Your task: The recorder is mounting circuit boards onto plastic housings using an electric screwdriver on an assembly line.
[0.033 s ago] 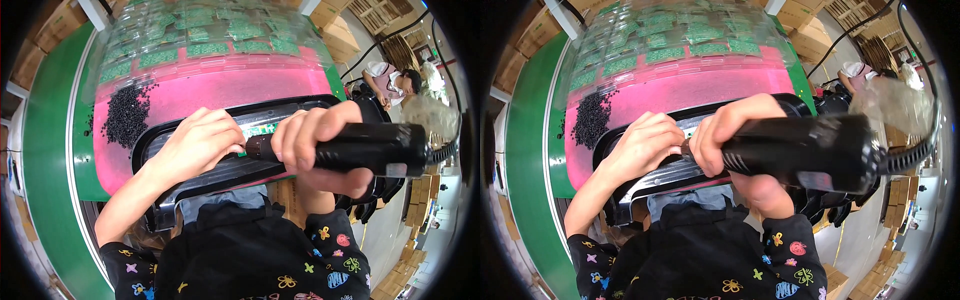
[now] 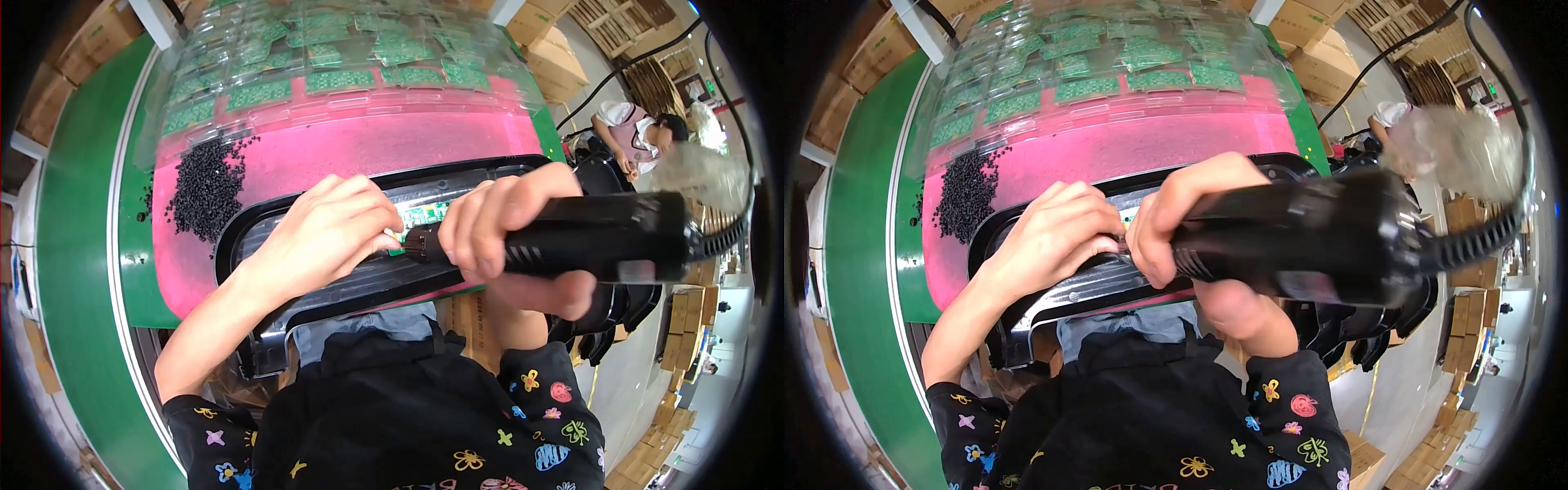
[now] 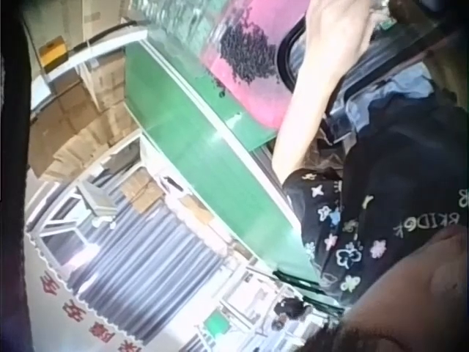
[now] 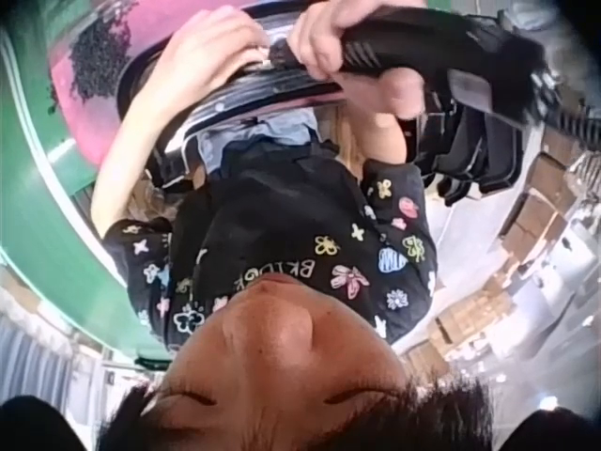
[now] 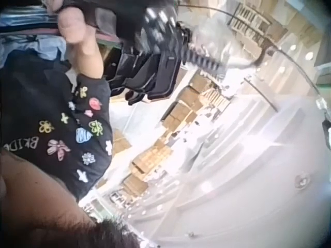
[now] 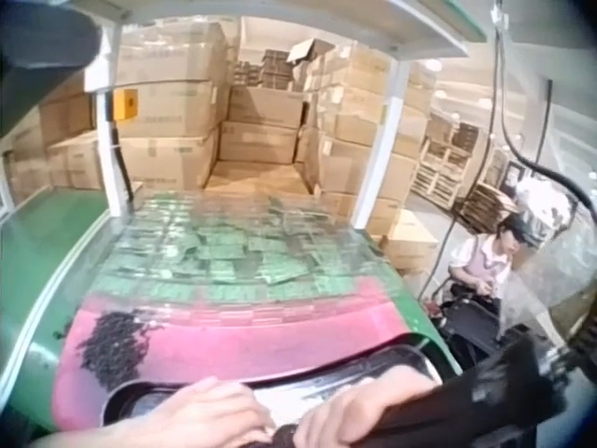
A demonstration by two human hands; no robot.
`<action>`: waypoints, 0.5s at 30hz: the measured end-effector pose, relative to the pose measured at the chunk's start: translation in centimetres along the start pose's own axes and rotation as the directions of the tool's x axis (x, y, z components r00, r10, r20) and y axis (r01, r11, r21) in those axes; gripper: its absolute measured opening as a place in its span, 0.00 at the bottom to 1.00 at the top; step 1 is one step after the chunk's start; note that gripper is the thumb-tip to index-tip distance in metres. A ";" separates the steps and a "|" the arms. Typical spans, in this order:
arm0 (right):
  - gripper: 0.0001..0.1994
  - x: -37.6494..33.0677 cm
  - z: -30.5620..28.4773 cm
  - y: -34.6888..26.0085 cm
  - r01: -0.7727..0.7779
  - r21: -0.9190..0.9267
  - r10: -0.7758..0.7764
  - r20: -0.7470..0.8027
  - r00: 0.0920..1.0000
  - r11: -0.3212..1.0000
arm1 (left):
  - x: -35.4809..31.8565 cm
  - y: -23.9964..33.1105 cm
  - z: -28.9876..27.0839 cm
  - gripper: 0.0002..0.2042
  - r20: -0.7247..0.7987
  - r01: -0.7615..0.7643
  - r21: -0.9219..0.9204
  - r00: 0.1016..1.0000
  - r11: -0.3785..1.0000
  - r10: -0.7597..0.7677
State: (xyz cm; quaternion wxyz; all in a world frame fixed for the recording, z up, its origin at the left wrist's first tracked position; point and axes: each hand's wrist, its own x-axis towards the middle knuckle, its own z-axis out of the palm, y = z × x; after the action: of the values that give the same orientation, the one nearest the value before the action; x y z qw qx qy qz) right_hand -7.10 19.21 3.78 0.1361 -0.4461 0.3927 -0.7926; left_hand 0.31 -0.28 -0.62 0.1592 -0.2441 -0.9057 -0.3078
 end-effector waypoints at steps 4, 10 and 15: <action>0.30 -1.1 0.3 0.5 -0.210 -0.011 0.209 -0.062 0.976 0.978 | -0.1 -0.3 -0.2 0.25 -0.057 0.132 0.058 0.990 0.990 -0.129; 0.29 -0.8 -0.5 1.9 -0.200 0.027 0.201 -0.051 0.978 0.979 | 0.3 -1.1 -0.5 0.33 -0.053 0.261 0.072 0.965 0.963 -0.257; 0.25 -0.8 0.3 2.4 -0.175 0.001 0.175 0.049 0.983 0.985 | 0.4 -0.5 -1.5 0.19 -0.359 0.263 0.156 0.913 0.952 -0.193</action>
State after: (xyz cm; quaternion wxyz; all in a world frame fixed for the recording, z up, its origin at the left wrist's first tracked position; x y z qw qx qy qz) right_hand -6.71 17.92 1.61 0.2158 -0.4286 0.4250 -0.7676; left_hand -0.05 -1.47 0.47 0.2998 -0.0622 -0.9132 -0.2688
